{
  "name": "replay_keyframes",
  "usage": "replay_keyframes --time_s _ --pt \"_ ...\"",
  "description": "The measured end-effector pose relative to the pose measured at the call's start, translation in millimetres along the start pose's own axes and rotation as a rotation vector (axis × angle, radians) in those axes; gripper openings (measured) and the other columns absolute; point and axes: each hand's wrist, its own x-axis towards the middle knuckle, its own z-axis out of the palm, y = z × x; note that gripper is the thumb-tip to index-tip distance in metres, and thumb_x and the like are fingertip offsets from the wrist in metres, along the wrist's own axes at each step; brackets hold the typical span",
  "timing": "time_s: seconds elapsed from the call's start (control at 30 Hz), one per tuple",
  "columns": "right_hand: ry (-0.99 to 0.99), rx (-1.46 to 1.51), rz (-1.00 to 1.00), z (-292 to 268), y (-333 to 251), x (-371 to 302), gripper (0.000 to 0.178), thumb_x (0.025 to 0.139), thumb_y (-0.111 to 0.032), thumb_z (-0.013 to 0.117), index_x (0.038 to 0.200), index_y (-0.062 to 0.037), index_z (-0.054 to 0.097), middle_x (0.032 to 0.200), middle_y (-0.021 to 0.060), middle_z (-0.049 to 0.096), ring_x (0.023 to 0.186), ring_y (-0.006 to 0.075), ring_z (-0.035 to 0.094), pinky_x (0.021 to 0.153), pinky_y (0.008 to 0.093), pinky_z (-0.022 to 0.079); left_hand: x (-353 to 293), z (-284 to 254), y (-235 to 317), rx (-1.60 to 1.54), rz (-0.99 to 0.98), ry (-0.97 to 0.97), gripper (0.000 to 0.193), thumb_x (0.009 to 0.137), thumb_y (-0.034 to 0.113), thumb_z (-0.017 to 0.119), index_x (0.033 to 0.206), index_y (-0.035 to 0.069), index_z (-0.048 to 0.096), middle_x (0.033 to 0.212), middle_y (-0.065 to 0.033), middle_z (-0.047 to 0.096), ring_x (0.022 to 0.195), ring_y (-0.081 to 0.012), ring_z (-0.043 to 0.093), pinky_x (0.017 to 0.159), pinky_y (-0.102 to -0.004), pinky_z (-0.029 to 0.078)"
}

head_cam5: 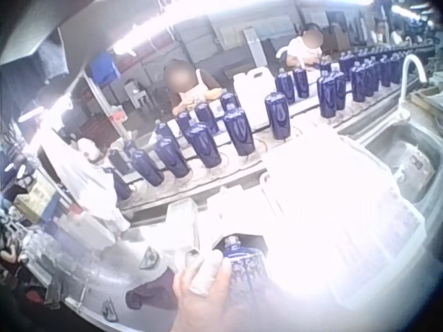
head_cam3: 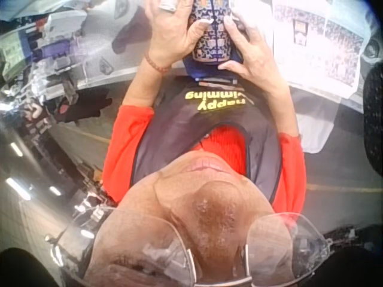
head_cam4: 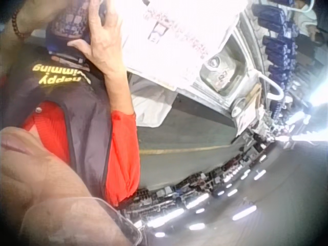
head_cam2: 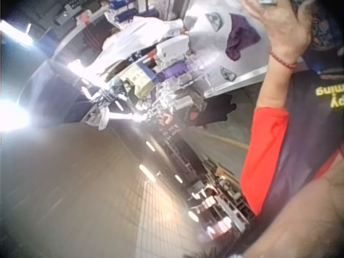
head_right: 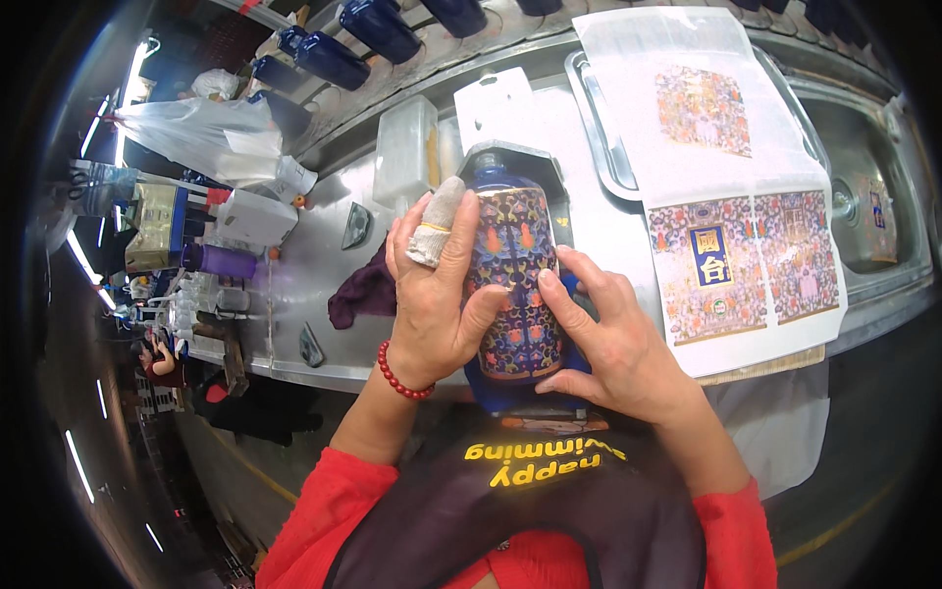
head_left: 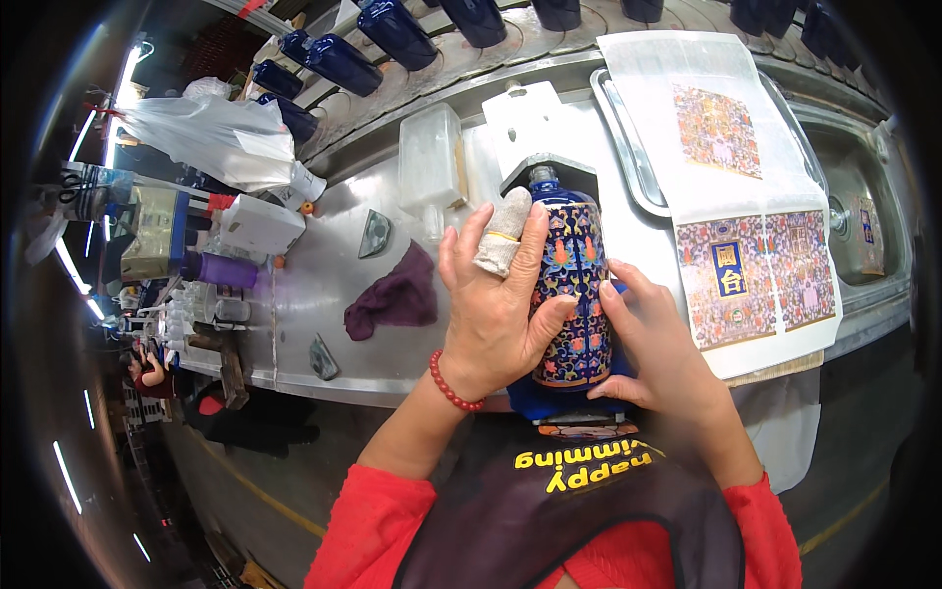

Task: The person applies decorative stickers to a blue bottle, smoothing each one with a green tool and their fingers. They rotate the bottle to access different sides and repeatedly apply stickers to the same areas, occasionally picking up new stickers from a nearby tray.

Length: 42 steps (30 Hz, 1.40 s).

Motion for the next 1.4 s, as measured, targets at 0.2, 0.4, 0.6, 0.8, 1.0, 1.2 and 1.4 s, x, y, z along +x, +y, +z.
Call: replay_keyframes --time_s 0.2,0.4,0.6,0.8,1.0,1.2,1.4 --pt "0.025 0.012 -0.031 0 0 2 0.101 0.067 -0.031 0.090 0.153 -0.0045 0.043 0.156 0.0247 0.035 0.126 0.0450 0.047 0.107 0.0499 0.042 3 -3 3 0.014 0.005 -0.007 0.078 0.100 0.058 0.051 0.154 0.002 0.045 0.148 -0.0171 0.053 0.140 -0.0399 0.030 0.117 -0.0613 0.013" --pt "0.014 -0.034 0.063 4 0 -10 0.109 0.064 -0.036 0.089 0.155 -0.0022 0.038 0.160 0.0214 0.032 0.130 0.0407 0.046 0.111 0.0487 0.041 -10 9 -11 -0.146 -0.008 0.064 0.091 0.096 0.066 0.052 0.157 0.000 0.037 0.146 -0.0215 0.052 0.137 -0.0450 0.037 0.117 -0.0613 0.014" --pt "0.060 -0.108 0.004 15 -7 -24 0.110 0.060 -0.026 0.092 0.156 -0.0094 0.041 0.159 0.0218 0.034 0.130 0.0416 0.046 0.110 0.0501 0.041 -62 20 -11 -0.297 0.041 0.170 0.107 0.090 0.076 0.053 0.152 -0.009 0.037 0.149 -0.0292 0.047 0.139 -0.0438 0.041 0.119 -0.0573 0.014" --pt "0.111 -0.161 -0.024 21 -14 -32 0.094 0.065 -0.021 0.089 0.149 -0.0085 0.050 0.156 0.0224 0.039 0.132 0.0421 0.046 0.108 0.0507 0.043 -91 34 -6 -0.117 -0.013 0.209 0.082 0.086 0.067 0.066 0.145 0.010 0.057 0.150 -0.0227 0.049 0.139 -0.0401 0.038 0.119 -0.0576 0.014" --pt "0.124 -0.170 -0.032 24 -19 -37 0.081 0.069 -0.017 0.086 0.144 -0.0082 0.056 0.152 0.0204 0.043 0.132 0.0413 0.047 0.107 0.0506 0.042 -91 23 8 0.052 0.136 0.201 0.035 0.092 0.050 0.068 0.123 0.035 0.075 0.136 -0.0083 0.063 0.131 -0.0314 0.041 0.119 -0.0542 0.015" --pt "0.117 -0.159 -0.029 24 -19 -36 0.084 0.067 -0.013 0.087 0.144 -0.0081 0.056 0.152 0.0198 0.044 0.130 0.0407 0.048 0.106 0.0505 0.043 -88 22 9 0.068 0.161 0.222 0.033 0.089 0.041 0.072 0.121 0.034 0.076 0.127 -0.0060 0.068 0.129 -0.0312 0.044 0.118 -0.0548 0.018" --pt "0.111 -0.153 -0.036 24 -18 -35 0.084 0.066 -0.012 0.087 0.144 -0.0076 0.056 0.150 0.0204 0.045 0.127 0.0409 0.049 0.104 0.0499 0.044 -87 23 10 0.059 0.163 0.238 0.035 0.083 0.035 0.077 0.118 0.034 0.077 0.125 -0.0074 0.069 0.126 -0.0318 0.046 0.117 -0.0551 0.020"
